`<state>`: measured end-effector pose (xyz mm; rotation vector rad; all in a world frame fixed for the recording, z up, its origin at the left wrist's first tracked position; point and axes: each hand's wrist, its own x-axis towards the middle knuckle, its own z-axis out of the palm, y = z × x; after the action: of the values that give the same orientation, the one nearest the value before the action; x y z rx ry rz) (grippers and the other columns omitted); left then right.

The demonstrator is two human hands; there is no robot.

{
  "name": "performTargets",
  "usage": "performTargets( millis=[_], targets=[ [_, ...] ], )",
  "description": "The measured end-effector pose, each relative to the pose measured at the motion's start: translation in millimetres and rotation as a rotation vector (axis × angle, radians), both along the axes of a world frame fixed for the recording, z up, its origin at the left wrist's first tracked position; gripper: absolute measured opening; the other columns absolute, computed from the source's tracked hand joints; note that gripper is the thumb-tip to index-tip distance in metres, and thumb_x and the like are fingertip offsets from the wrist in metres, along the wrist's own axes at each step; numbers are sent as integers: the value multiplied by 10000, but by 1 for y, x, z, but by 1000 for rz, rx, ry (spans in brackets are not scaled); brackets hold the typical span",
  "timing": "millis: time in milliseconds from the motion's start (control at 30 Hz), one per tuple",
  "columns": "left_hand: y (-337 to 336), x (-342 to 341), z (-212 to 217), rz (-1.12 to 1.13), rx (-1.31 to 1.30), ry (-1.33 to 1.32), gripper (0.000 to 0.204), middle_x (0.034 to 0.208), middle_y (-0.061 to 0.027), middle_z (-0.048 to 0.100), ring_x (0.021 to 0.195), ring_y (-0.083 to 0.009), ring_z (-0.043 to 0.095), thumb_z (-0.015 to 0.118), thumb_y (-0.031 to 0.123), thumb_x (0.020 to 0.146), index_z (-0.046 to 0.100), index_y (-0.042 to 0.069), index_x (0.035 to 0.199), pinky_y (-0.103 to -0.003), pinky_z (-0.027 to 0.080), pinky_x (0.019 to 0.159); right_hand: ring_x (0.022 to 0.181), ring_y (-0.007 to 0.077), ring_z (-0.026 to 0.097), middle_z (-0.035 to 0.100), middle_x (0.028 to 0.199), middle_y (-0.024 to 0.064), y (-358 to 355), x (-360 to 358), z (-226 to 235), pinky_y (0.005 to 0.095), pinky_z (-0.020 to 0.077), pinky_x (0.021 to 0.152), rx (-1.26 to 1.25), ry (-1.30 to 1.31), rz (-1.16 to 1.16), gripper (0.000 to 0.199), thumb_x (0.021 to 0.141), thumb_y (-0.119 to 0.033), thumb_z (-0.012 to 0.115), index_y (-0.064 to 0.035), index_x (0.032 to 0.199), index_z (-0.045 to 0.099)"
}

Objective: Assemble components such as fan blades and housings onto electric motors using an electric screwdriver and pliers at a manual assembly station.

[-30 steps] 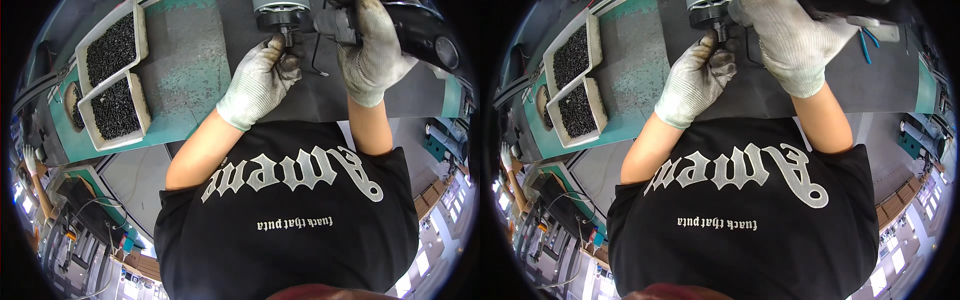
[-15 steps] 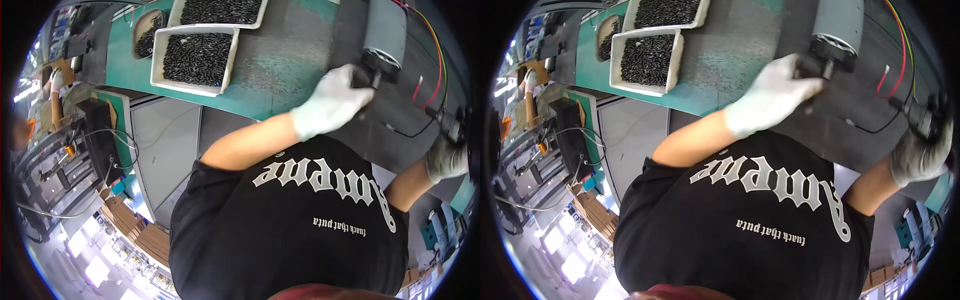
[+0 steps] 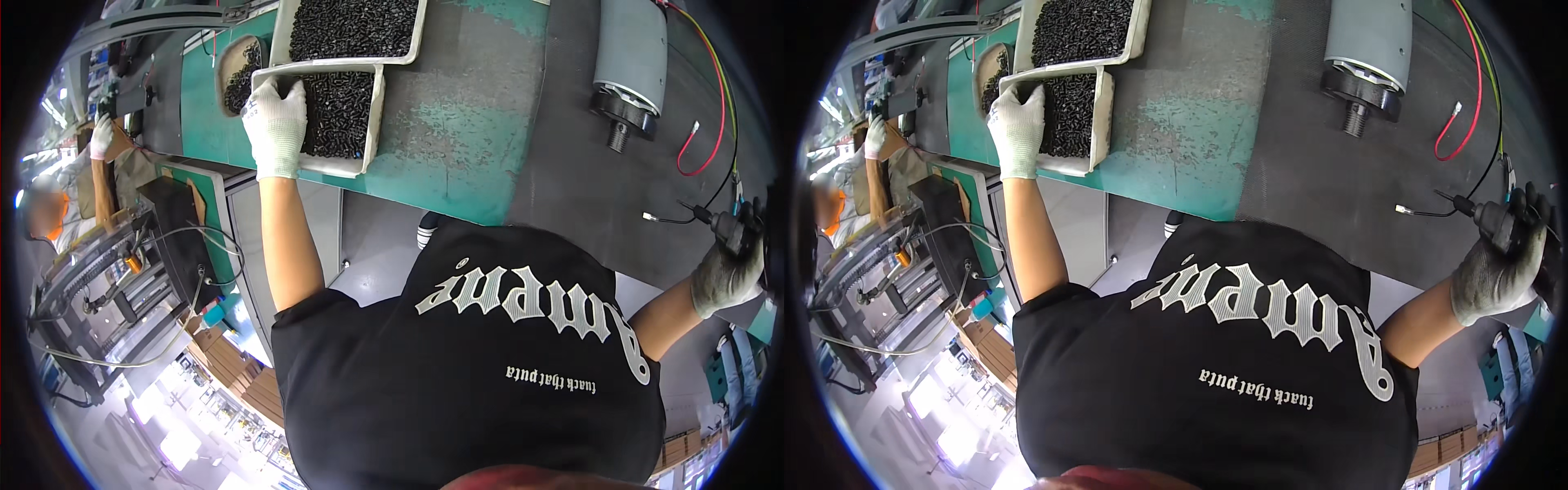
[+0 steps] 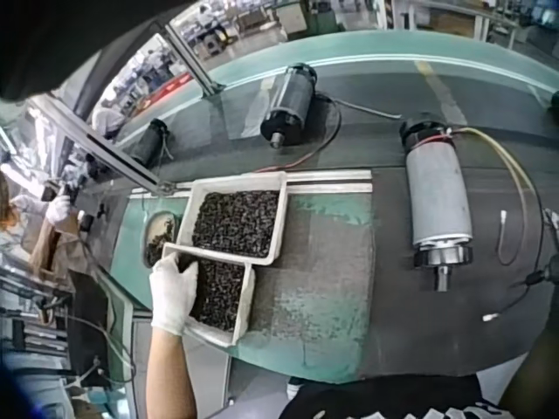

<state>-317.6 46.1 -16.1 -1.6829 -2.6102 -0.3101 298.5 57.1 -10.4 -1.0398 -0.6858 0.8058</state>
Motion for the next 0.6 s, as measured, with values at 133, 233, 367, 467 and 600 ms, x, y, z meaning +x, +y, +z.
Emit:
performTargets(
  millis=[133,233,367,467,600],
  targets=[
    [-2,2,-2,-29,19,29,265,959,-203,699,915,-354,682,650,216,859,698,1,1007,-405,533,821,1165,359,565,522,1304,296,-4,-59,17,470,437,1044,-12,-202,-171,355,974,-112,463,169,1172,549],
    [-5,4,-4,-73,48,34,259,967,-204,697,920,-353,680,649,212,859,696,3,1005,-405,531,824,1149,340,573,535,1295,280,-2,-59,21,459,453,1023,-35,-176,-150,361,979,-132,472,138,1206,551],
    [-1,5,0,-87,-9,44,258,964,-204,694,920,-358,675,647,214,858,695,8,1007,-412,526,827,1122,329,595,574,1250,263,3,-62,20,448,473,1005,0,-223,-110,364,977,-133,489,110,1242,544],
    [0,0,0,-112,-50,111,261,953,-204,692,914,-364,672,648,223,856,693,14,1006,-426,525,818,1092,329,612,601,1208,253,9,-66,19,445,484,993,18,-250,-89,362,969,-123,508,107,1246,541],
    [5,-6,5,-225,-48,102,256,953,-214,688,903,-365,672,652,230,851,690,2,961,-435,526,806,1053,331,635,640,1141,218,9,-76,24,457,486,991,47,-265,-22,347,948,-104,550,102,1228,546]
  ],
)
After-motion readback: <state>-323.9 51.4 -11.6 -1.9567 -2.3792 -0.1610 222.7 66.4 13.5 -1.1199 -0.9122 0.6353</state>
